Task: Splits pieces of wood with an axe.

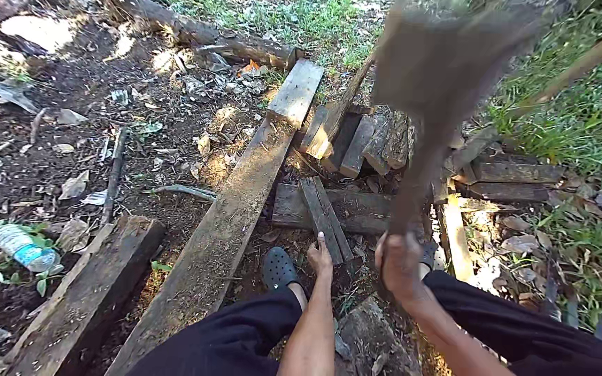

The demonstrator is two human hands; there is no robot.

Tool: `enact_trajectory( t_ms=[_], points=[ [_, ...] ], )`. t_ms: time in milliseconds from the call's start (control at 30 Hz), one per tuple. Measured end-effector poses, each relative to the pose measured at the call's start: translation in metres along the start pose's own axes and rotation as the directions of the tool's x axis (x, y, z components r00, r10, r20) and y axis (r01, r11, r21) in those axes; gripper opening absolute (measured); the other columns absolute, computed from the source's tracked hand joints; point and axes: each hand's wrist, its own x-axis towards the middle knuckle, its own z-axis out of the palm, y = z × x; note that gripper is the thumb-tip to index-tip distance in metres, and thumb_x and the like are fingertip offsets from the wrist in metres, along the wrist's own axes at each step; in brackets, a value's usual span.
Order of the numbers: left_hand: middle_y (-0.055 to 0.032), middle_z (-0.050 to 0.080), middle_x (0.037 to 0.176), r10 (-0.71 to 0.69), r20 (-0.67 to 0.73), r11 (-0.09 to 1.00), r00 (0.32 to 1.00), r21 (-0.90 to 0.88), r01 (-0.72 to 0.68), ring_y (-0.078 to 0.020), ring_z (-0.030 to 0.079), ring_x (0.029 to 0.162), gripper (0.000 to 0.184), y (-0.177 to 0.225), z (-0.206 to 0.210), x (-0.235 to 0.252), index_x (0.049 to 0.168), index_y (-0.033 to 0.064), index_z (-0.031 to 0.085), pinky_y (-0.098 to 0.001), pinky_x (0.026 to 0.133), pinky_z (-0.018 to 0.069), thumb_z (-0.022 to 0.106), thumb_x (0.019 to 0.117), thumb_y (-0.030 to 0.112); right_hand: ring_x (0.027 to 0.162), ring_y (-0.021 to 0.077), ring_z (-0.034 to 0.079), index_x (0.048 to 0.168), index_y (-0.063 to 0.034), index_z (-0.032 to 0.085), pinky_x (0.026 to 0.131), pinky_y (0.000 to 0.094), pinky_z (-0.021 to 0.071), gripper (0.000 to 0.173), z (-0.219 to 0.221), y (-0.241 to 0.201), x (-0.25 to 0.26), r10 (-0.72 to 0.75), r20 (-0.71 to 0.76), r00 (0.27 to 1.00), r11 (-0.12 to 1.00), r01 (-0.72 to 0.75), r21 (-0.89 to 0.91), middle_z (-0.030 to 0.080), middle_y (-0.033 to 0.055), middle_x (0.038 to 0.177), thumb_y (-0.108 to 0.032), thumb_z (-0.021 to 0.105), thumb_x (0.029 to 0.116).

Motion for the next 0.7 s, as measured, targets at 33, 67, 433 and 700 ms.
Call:
enact_trajectory(
  t_ms=[33, 67, 433, 700],
  points=[
    [-0.0193, 0.071, 0.088, 0.006, -0.01, 1.0, 1.0, 0.01, -0.006, -0.0335, 0.069, 0.086, 0.061, -0.001, -0.001, -0.002, 0.096, 0.0009, 0.074, -0.057, 0.083, 0.0543, 0.049, 0.1051, 0.056, 0.049, 0.0184, 0.056, 0.099, -0.0022, 0.062, 0.049, 0.0419, 0.0543, 0.079, -0.002, 0.031, -0.019, 0.211, 0.088, 0.973, 0.967, -0.195, -0.161, 0.056, 0.0045, 0.061, -0.077, 0.037, 0.0965],
    [-0.0213, 0.071, 0.09, 0.007, -0.021, 1.0, 1.0, 0.026, -0.006, -0.0354, 0.069, 0.088, 0.065, -0.001, -0.001, -0.005, 0.097, -0.0008, 0.073, -0.058, 0.084, 0.054, 0.043, 0.107, 0.056, 0.055, 0.0222, 0.059, 0.101, -0.0023, 0.065, 0.056, 0.046, 0.0551, 0.078, -0.006, 0.059, -0.034, 0.45, 0.17, 0.877, 0.875, -0.395, -0.278, 0.059, 0.0083, 0.066, -0.075, 0.037, 0.0979],
    [-0.0252, 0.07, 0.115, -0.035, 0.127, 0.999, 0.991, 0.022, 0.032, -0.0381, 0.067, 0.111, 0.062, 0.013, -0.004, 0.001, 0.122, -0.0018, 0.068, -0.0588, 0.099, 0.0511, 0.058, 0.1008, 0.056, 0.049, 0.023, 0.06, 0.091, -0.007, 0.062, 0.049, 0.0412, 0.055, 0.076, -0.001, 0.052, -0.037, 0.699, 0.242, 0.673, 0.711, -0.615, -0.342, 0.06, 0.0085, 0.063, -0.075, 0.03, 0.0997],
    [-0.0171, 0.074, 0.099, -0.003, 0.065, 0.983, 0.998, -0.183, 0.015, -0.0288, 0.071, 0.093, 0.047, -0.004, 0.004, 0.008, 0.108, 0.0017, 0.075, -0.0526, 0.089, 0.0563, 0.072, 0.0953, 0.047, 0.04, 0.014, 0.052, 0.09, -0.0102, 0.059, 0.038, 0.034, 0.0495, 0.066, 0.002, -0.008, -0.004, 0.18, 0.075, 0.981, 0.983, -0.181, 0.006, 0.053, -0.0009, 0.056, -0.071, 0.035, 0.1013]
  ],
)
